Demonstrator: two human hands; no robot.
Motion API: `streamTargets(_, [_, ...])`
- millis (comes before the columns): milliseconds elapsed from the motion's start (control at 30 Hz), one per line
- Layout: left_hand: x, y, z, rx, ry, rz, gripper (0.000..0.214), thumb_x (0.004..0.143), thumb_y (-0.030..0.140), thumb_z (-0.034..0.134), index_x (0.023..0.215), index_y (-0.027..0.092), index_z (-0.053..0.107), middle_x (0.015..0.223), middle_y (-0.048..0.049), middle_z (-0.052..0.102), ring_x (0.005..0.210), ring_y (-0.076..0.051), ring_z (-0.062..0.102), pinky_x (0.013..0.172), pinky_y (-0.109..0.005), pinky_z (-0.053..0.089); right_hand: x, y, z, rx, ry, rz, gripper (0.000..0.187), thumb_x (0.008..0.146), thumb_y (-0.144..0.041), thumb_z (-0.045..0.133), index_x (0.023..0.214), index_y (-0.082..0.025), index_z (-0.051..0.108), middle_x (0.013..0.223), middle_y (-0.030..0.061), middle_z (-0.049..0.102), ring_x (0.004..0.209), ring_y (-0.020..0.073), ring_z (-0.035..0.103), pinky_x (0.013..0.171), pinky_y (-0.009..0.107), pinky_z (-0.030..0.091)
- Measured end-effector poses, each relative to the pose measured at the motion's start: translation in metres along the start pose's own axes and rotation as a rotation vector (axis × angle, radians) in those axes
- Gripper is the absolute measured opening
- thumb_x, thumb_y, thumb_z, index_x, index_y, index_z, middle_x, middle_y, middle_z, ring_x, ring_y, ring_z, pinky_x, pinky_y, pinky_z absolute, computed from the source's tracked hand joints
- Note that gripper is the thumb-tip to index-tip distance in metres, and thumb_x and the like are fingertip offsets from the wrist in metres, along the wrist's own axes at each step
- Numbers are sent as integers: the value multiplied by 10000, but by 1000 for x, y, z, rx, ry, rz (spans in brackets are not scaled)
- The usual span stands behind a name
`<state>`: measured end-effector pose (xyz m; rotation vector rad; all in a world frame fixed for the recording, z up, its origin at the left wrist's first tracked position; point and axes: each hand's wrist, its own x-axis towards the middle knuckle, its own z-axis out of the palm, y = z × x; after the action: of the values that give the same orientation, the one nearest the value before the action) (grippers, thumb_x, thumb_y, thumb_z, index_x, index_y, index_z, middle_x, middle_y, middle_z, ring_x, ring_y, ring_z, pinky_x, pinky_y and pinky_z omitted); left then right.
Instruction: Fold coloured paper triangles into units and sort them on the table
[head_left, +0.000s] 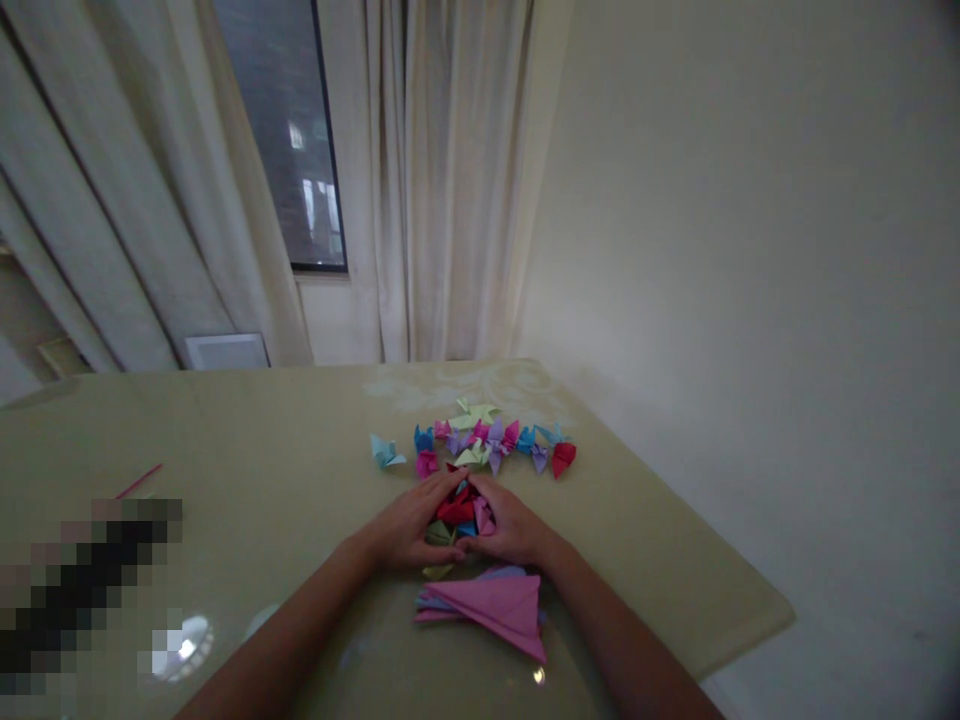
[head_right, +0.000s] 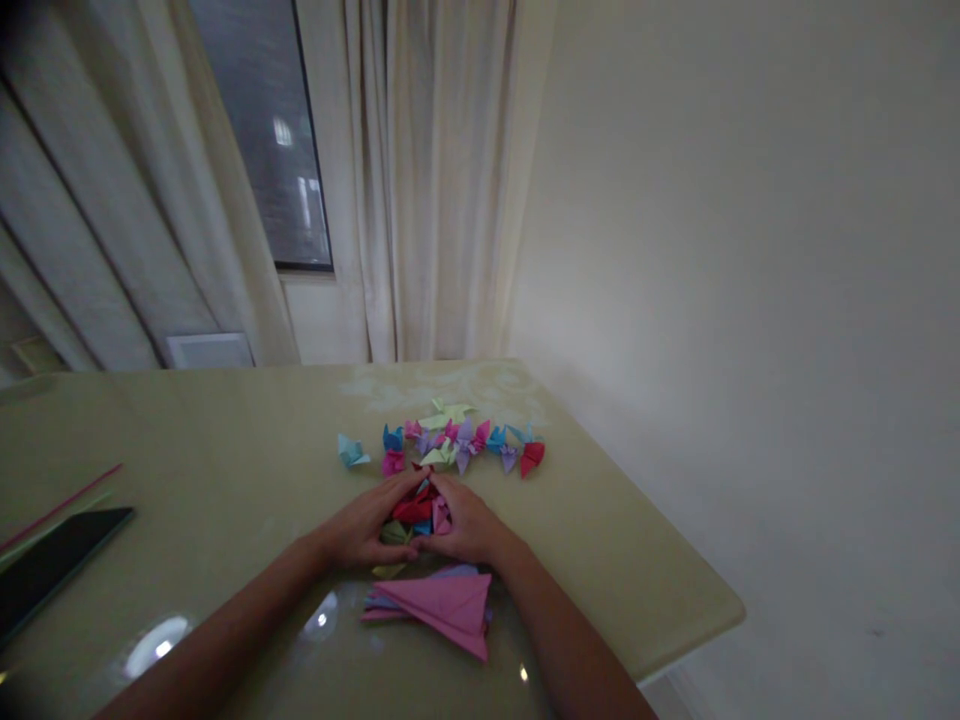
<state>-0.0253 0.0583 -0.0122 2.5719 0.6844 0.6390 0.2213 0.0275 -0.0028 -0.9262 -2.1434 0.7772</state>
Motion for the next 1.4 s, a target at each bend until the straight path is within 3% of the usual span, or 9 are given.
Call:
streamTargets(300, [0,-4,1,-9,-6,24,1120,838,709,714,1683,238,149,1687,-183,349,1531,-390,380,1265,-547,318,-2,0,-1,0,0,8,999,747,-535,901,1570,-202,443,1496,180,563,1366,368,547,1175,519,404])
streamTargets(600, [-1,-6,4,0,3,21,1181,844,718,701,1694,225,44,1701,-197,311,1549,-396,346,1270,-561,312,-5,11,0,-32,-24,11,1087,753,-526,893,1628,-161,362,1614,236,437,1489,390,434,1235,554,329])
streamTargets(1400, [-1,-7,5,-19,0,-17,1209,809,728,730,1691,203,92,1696,-215,314,1546,-405,348,1266,-558,310,-8,9,-3,-6,-54,-3,1128,742,-554,894,1646,-180,330,1655,231,380,1519,395,387,1251,563,291])
